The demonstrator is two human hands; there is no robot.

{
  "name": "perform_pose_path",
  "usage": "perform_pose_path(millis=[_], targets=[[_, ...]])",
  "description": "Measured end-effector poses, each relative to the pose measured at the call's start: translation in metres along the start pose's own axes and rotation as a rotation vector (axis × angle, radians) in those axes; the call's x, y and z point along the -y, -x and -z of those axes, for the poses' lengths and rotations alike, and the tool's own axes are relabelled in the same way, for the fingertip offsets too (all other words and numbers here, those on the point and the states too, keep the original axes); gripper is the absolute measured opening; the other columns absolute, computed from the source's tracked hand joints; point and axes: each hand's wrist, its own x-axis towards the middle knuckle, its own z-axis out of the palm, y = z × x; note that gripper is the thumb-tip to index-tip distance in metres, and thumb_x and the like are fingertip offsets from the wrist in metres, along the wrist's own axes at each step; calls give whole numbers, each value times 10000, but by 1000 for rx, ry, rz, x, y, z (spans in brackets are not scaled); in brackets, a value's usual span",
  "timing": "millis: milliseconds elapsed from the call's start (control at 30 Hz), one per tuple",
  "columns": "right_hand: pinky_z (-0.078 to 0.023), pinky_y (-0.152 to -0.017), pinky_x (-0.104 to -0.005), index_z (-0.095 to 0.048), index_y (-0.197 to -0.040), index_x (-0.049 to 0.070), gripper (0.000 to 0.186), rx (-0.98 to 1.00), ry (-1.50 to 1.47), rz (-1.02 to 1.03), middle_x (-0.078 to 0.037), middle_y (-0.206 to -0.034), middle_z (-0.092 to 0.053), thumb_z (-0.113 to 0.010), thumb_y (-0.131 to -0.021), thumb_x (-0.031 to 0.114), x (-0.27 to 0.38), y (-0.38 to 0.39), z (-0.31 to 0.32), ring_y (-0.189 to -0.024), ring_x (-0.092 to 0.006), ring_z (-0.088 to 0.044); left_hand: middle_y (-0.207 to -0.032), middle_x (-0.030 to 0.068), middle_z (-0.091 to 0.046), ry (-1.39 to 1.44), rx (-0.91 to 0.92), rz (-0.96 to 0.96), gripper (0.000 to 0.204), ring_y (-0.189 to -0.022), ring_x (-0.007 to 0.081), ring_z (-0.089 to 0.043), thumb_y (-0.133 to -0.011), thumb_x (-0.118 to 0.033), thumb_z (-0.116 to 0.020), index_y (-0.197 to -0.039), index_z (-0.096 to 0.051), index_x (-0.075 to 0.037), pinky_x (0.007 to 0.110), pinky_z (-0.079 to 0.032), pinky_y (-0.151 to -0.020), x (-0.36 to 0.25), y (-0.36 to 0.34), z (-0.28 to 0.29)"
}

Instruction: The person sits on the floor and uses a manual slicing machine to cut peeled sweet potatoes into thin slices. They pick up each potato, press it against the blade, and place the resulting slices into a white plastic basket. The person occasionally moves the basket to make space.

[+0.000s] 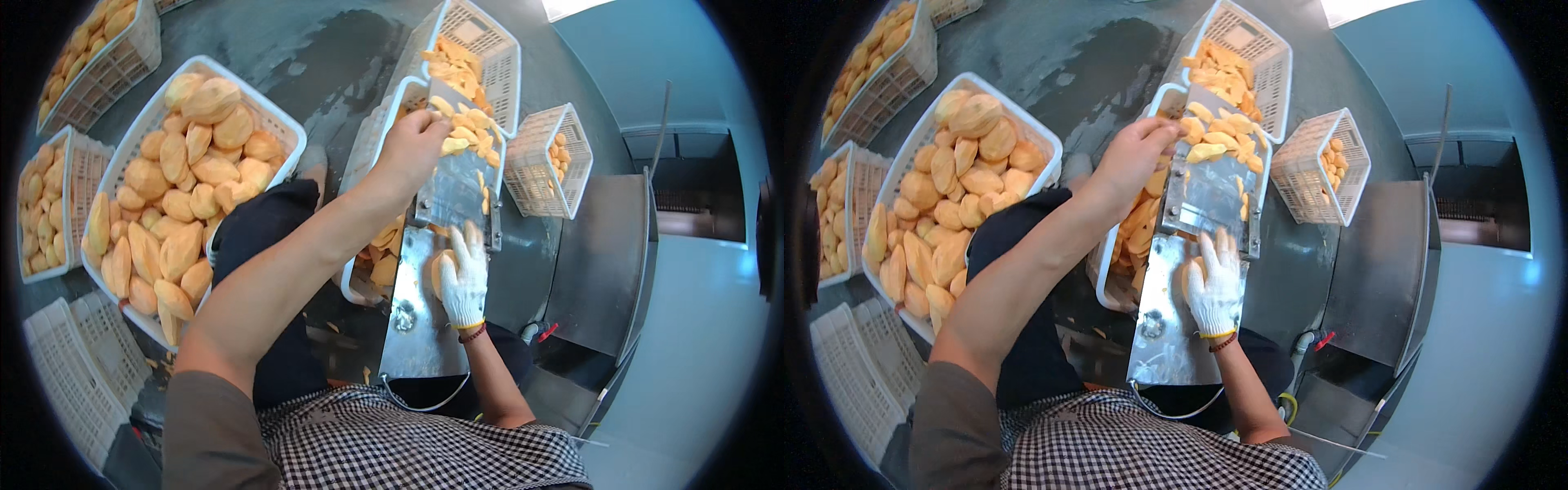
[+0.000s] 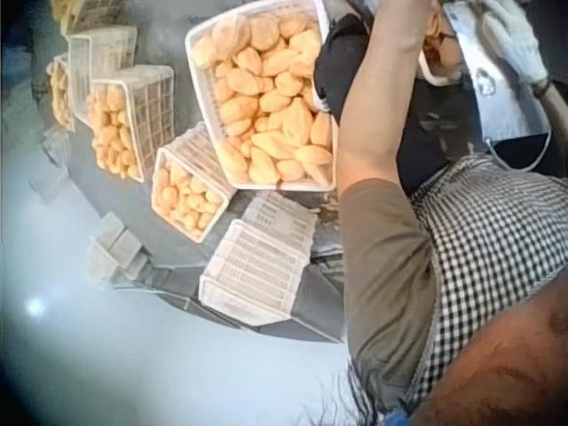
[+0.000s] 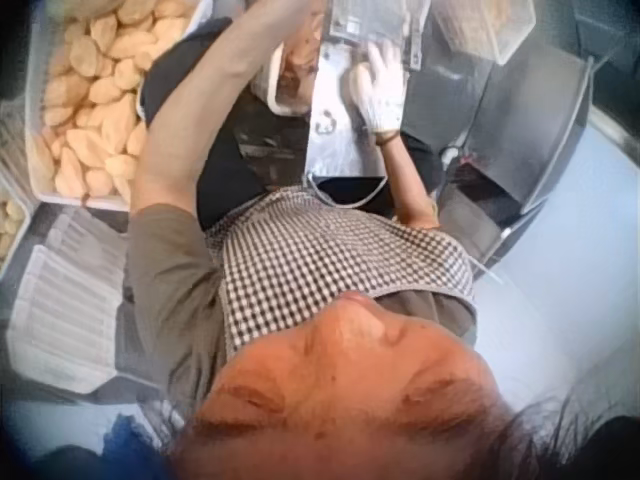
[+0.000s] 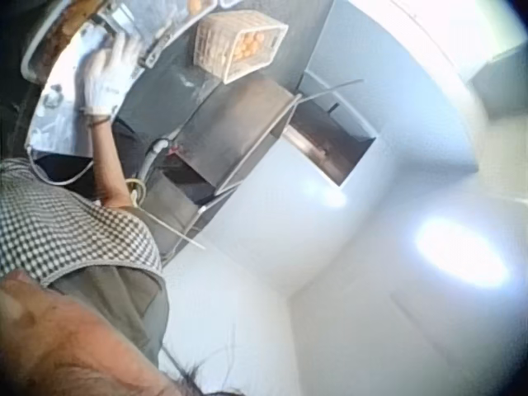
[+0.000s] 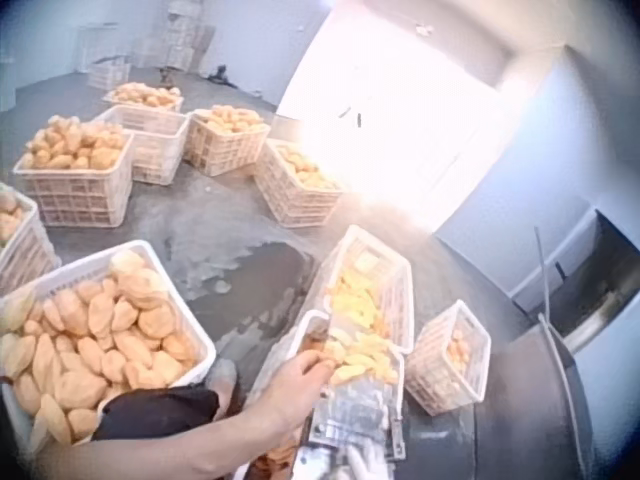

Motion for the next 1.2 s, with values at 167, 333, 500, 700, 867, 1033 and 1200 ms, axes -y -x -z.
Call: perform_pose_path(millis=[167, 333, 500, 700, 867, 1033, 1200], targets=[[-347, -1067, -462, -470, -1336, 33, 572, -225, 21, -149, -307, -1404, -386, -523, -771, 107, -31, -122, -17, -1261, -454, -407, -1022, 20, -601, -25, 48, 20, 241, -943, 117, -537, -966, -222, -502, -1069, -636, -51, 285, -443, -825, 5, -2, -12], [-409, -1024, -411, -536, -1272, 71, 504, -49, 9, -134, -201, -1373, -476, -599, -825, 295, -33, -112, -27, -1236, -363, -480, -1011, 23, -606, 10, -13, -40, 237, -931, 111, -536, -968, -225, -499, -1059, -642, -60, 272, -451, -807, 1, -6, -2], [-460, -941, -421, -643, -1098, 122, 306, -176, 110, -151, -161, -1232, -569, -565, -814, 207, -29, -107, -35, -1112, -339, -551, -994, 18, -625, 0, -13, 30, 236, -910, 114, -549, -970, -238, -499, -1056, -637, -67, 287, -454, -808, 8, 1, 1], [-455, -915, -436, -566, -1132, 39, 344, -155, 113, -78, -231, -1232, -537, -499, -849, 222, -68, -132, -39, -1083, -401, -544, -962, 15, -624, 53, -12, -5, 227, -918, 119, -552, -975, -244, -490, -1030, -636, -79, 292, -445, -825, -13, -4, 5], [-375, -1035, -485, -514, -1302, 33, 436, -34, 350, 23, -268, -1402, -420, -514, -907, 217, 12, -11, 0, -1309, -410, -399, -966, 15, -614, 145, -69, -100, 206, -900, 117, -527, -974, -237, -496, -1011, -635, -89, 286, -436, -798, -12, 0, 3], [-294, -1087, -488, -470, -1366, 21, 512, -139, 311, -185, -270, -1451, -372, -415, -991, 365, -33, -46, -44, -1340, -401, -362, -971, 12, -611, 92, 28, -8, 203, -886, 118, -521, -959, -223, -508, -1028, -629, -76, 281, -443, -759, 17, -5, -8], [-365, -1042, -463, -516, -1286, 36, 411, -67, 632, -40, -185, -1372, -466, -502, -929, 240, -34, -71, -56, -1274, -371, -437, -984, 23, -611, 159, -9, -142, 210, -867, 122, -543, -962, -194, -489, -1033, -617, -43, 278, -465, -774, 0, -2, 4]])
